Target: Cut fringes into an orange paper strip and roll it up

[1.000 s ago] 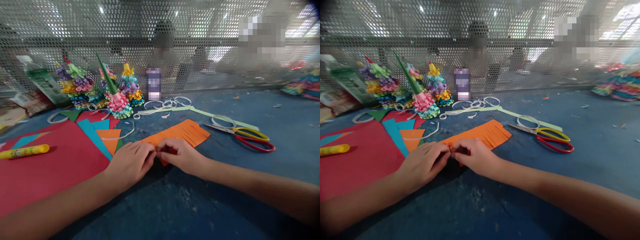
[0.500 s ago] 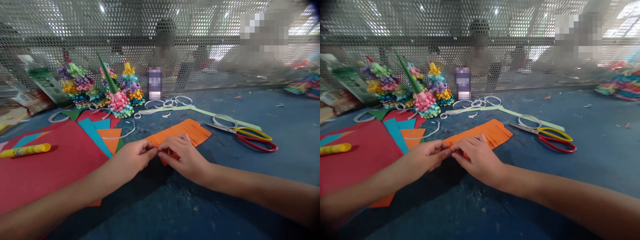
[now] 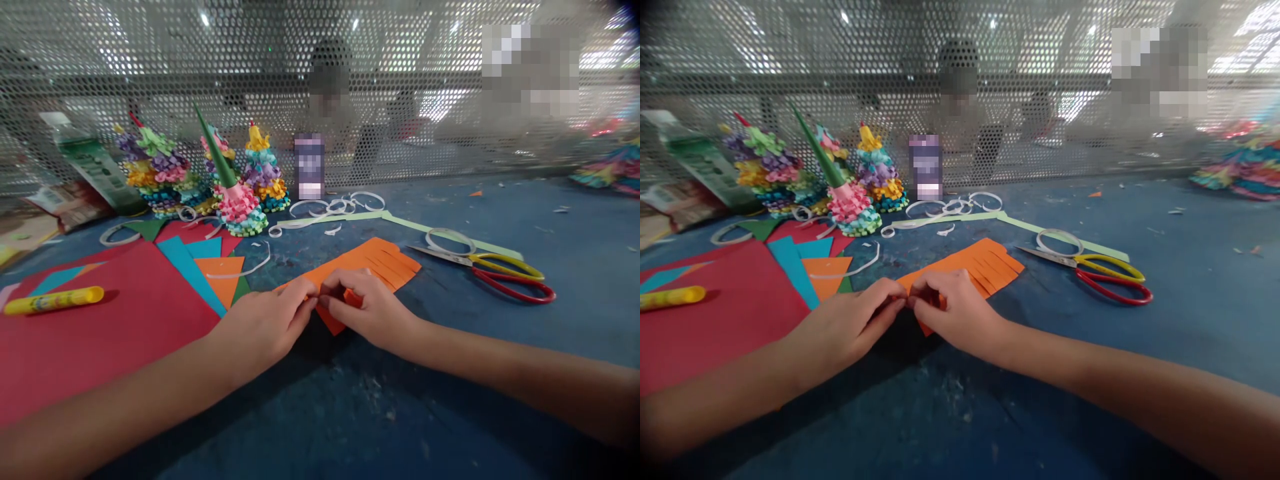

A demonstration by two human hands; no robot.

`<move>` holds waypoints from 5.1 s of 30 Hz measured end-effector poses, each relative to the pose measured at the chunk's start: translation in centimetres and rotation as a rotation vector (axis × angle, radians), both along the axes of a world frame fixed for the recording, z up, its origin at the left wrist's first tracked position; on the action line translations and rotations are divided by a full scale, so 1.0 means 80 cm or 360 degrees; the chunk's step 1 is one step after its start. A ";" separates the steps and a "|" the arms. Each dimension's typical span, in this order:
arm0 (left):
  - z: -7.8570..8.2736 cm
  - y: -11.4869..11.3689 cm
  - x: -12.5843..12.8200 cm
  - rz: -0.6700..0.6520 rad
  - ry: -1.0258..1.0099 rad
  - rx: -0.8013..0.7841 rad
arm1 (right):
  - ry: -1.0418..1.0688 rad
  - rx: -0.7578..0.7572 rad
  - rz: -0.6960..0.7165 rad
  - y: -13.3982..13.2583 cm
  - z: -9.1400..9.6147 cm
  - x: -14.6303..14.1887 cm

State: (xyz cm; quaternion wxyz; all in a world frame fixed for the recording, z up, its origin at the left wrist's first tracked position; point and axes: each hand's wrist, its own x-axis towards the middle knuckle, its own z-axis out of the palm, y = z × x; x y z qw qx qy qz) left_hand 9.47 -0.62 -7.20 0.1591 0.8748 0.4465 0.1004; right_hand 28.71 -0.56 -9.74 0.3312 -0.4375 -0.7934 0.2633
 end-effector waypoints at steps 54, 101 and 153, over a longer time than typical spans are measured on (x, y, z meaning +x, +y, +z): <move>-0.004 0.010 0.003 0.0393 -0.0708 -0.1221 | -0.0097 0.0339 0.0113 -0.004 -0.008 0.000; -0.002 0.001 -0.001 0.0212 -0.0466 -0.0560 | -0.0184 0.0180 0.0120 -0.003 -0.003 0.002; -0.006 0.008 -0.008 0.0248 -0.0642 -0.0920 | -0.0220 0.0273 0.0153 -0.004 -0.003 0.004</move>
